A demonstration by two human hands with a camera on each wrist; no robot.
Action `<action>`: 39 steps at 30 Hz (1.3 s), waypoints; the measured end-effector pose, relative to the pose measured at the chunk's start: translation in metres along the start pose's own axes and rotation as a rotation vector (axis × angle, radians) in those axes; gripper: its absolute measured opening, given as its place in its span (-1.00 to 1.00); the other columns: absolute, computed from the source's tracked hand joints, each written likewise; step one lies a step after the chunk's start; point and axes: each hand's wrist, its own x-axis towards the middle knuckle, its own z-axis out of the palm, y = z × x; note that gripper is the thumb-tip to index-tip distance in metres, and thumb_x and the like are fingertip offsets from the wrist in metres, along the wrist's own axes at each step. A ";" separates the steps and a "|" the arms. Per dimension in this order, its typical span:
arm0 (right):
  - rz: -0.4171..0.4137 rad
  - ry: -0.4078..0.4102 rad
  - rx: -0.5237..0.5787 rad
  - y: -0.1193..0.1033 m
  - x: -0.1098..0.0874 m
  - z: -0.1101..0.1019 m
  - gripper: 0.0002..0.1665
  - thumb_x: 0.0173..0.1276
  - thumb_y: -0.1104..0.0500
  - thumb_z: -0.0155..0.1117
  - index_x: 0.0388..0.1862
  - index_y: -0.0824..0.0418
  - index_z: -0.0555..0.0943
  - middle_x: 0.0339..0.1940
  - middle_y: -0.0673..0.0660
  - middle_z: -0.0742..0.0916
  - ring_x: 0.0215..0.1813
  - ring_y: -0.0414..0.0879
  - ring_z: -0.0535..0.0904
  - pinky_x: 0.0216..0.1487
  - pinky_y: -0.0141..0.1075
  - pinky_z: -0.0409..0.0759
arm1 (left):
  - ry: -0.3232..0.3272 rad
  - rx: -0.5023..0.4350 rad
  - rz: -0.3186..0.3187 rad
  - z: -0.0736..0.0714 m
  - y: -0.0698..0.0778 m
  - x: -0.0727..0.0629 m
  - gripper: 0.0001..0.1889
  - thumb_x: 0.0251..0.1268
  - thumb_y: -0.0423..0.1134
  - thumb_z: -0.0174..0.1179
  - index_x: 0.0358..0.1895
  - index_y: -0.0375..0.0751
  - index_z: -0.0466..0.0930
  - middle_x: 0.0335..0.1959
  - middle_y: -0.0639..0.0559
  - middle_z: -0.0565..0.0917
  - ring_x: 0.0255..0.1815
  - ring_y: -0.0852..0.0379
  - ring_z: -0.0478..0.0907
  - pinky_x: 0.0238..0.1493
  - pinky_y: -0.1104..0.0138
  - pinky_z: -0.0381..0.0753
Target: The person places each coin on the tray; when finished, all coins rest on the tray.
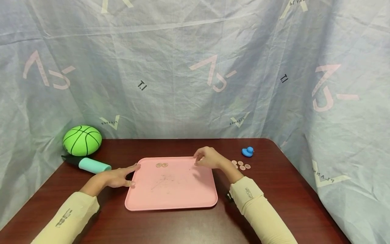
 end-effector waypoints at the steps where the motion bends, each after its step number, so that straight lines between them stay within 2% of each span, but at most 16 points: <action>1: 0.005 0.012 0.001 0.003 -0.005 -0.002 -0.69 0.20 0.20 0.45 -0.11 0.32 0.70 -0.36 -0.04 0.78 -0.22 -0.15 0.68 -0.16 -0.26 0.62 | -0.001 0.002 0.000 0.000 0.000 0.000 -0.08 0.27 0.01 0.32 0.58 -0.21 0.04 0.58 -0.32 0.01 0.48 -0.58 -0.09 0.36 -0.36 -0.03; 10: 0.121 0.065 0.014 0.034 -0.042 -0.021 -0.72 0.24 0.22 0.46 -0.11 0.32 0.69 -0.32 0.00 0.77 -0.26 -0.15 0.65 -0.23 -0.27 0.60 | -0.008 0.013 -0.005 -0.001 0.002 0.001 -0.08 0.27 0.02 0.32 0.58 -0.22 0.03 0.58 -0.33 0.00 0.49 -0.56 -0.08 0.37 -0.35 -0.03; 14: 0.254 0.070 0.060 0.049 -0.055 -0.028 -0.66 0.24 0.20 0.46 -0.06 0.34 0.65 -0.44 0.03 0.70 -0.56 -0.17 0.52 -0.58 -0.30 0.49 | -0.021 0.024 -0.005 -0.003 0.004 0.001 -0.08 0.27 0.01 0.32 0.58 -0.23 0.03 0.57 -0.34 -0.01 0.49 -0.56 -0.09 0.38 -0.34 -0.04; 17: 0.322 0.057 0.124 0.058 -0.063 -0.031 -0.65 0.27 0.26 0.41 -0.03 0.43 0.60 -0.51 0.09 0.66 -0.67 -0.10 0.47 -0.69 -0.24 0.47 | -0.026 0.031 -0.015 -0.002 0.004 0.000 -0.08 0.27 0.02 0.31 0.58 -0.22 0.03 0.57 -0.34 -0.01 0.49 -0.54 -0.08 0.38 -0.35 -0.04; 21: 0.296 0.065 0.100 0.069 -0.069 -0.035 -0.68 0.26 0.33 0.34 -0.06 0.52 0.59 -0.50 0.14 0.72 -0.55 -0.04 0.60 -0.49 -0.15 0.62 | -0.023 0.030 -0.029 -0.002 0.004 0.000 -0.06 0.26 0.04 0.32 0.58 -0.20 0.02 0.58 -0.33 0.00 0.49 -0.53 -0.07 0.37 -0.35 -0.03; 26: 0.296 0.059 0.049 0.080 -0.072 -0.039 -0.65 0.30 0.28 0.34 -0.06 0.55 0.60 -0.49 0.15 0.74 -0.48 -0.03 0.65 -0.30 -0.20 0.62 | -0.023 0.033 -0.026 -0.002 0.003 0.001 -0.06 0.25 0.05 0.32 0.58 -0.20 0.03 0.58 -0.32 0.00 0.49 -0.53 -0.07 0.37 -0.35 -0.03; 29: 0.310 0.035 0.050 0.083 -0.071 -0.042 -0.61 0.33 0.24 0.35 -0.06 0.58 0.58 -0.49 0.16 0.75 -0.48 -0.04 0.65 -0.31 -0.21 0.62 | -0.026 0.031 -0.027 -0.002 0.003 0.001 -0.06 0.25 0.05 0.32 0.58 -0.20 0.03 0.58 -0.32 0.00 0.49 -0.53 -0.07 0.37 -0.35 -0.03; 32: 0.324 0.023 0.013 0.085 -0.069 -0.044 -0.60 0.31 0.24 0.36 -0.05 0.58 0.59 -0.46 0.15 0.75 -0.48 -0.09 0.61 -0.41 -0.23 0.57 | -0.024 0.033 -0.028 -0.002 0.003 0.001 -0.06 0.25 0.06 0.32 0.58 -0.19 0.03 0.58 -0.32 0.00 0.49 -0.53 -0.06 0.37 -0.36 -0.03; 39: 0.361 -0.018 -0.025 0.092 -0.064 -0.047 -0.61 0.30 0.24 0.37 -0.03 0.53 0.60 -0.55 0.09 0.72 -0.65 -0.15 0.46 -0.58 -0.27 0.47 | -0.029 0.029 -0.022 -0.002 0.001 0.001 -0.05 0.24 0.08 0.32 0.58 -0.18 0.02 0.58 -0.31 0.00 0.48 -0.56 -0.08 0.36 -0.37 -0.04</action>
